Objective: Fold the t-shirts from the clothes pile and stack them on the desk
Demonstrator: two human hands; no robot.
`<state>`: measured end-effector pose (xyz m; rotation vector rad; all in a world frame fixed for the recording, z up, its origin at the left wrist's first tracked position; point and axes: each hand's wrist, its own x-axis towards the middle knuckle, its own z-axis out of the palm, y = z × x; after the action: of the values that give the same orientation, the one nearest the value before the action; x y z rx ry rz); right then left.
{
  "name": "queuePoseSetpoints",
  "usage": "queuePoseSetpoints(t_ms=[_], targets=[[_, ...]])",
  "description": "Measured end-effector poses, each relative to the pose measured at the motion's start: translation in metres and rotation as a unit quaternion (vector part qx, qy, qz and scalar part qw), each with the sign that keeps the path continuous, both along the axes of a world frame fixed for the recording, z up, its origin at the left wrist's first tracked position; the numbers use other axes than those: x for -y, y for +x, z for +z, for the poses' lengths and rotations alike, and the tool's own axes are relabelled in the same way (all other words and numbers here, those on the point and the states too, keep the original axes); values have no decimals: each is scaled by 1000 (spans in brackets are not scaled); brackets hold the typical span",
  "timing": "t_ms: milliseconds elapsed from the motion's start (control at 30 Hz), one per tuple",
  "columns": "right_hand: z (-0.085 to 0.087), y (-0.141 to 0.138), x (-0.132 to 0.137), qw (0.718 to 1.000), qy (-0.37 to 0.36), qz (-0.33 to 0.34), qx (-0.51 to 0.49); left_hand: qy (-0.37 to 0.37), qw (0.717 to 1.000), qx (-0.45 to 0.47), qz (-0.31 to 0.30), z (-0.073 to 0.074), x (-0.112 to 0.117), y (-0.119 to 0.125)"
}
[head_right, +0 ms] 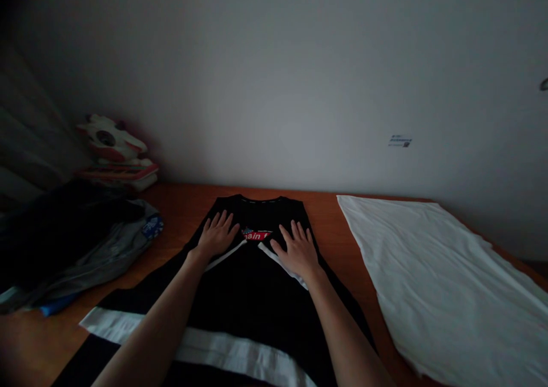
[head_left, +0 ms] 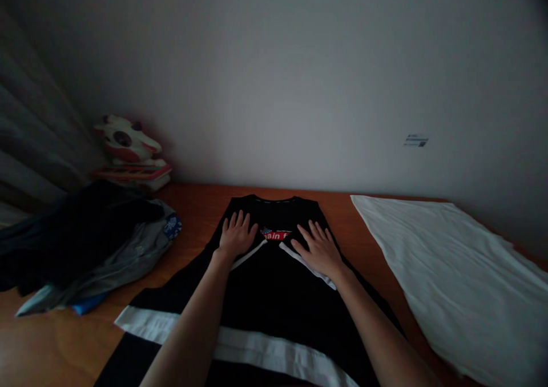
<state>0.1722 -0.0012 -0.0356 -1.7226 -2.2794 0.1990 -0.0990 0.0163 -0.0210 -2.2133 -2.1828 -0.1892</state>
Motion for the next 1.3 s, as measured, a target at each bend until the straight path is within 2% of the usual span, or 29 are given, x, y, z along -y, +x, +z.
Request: queuePoseSetpoints(t_ms=[133,300,433,500,633,800,867,933,1000,1067,1133,1200,1300], targets=[[1,3,-4,1000,-8,3,-3,2,1000,-6,6,-3,-1,3],[3,10,-11,1000,-19,-3,8,-10,1000,7,-25,-1,-5,5],[4,19,-17,999,-27,11,15,-4,999,31,11,-1,-8,12],[4,22,-19,1000,-22,19,8,11,997,76,19,-1,-10,14],[4,21,-19,999,30,13,-27,42,975,219,22,4,-16,10],[23,18,-4,990,133,-2,-44,10,959,284,-9,29,-14,-10],[36,28,11,987,144,28,-67,-13,953,299,-41,42,-1,-26],[47,49,33,980,143,70,-117,-29,950,292,-103,53,23,-47],[52,79,62,975,110,89,-171,-27,949,259,-175,61,55,-73],[50,113,95,975,59,83,-198,-3,959,217,-184,63,91,-99],[40,144,128,977,37,79,-197,35,968,196,-152,59,129,-124],[25,168,156,980,53,57,-183,80,971,191,-119,48,162,-145],[7,186,187,985,81,61,-141,85,971,203,-93,29,198,-167]])
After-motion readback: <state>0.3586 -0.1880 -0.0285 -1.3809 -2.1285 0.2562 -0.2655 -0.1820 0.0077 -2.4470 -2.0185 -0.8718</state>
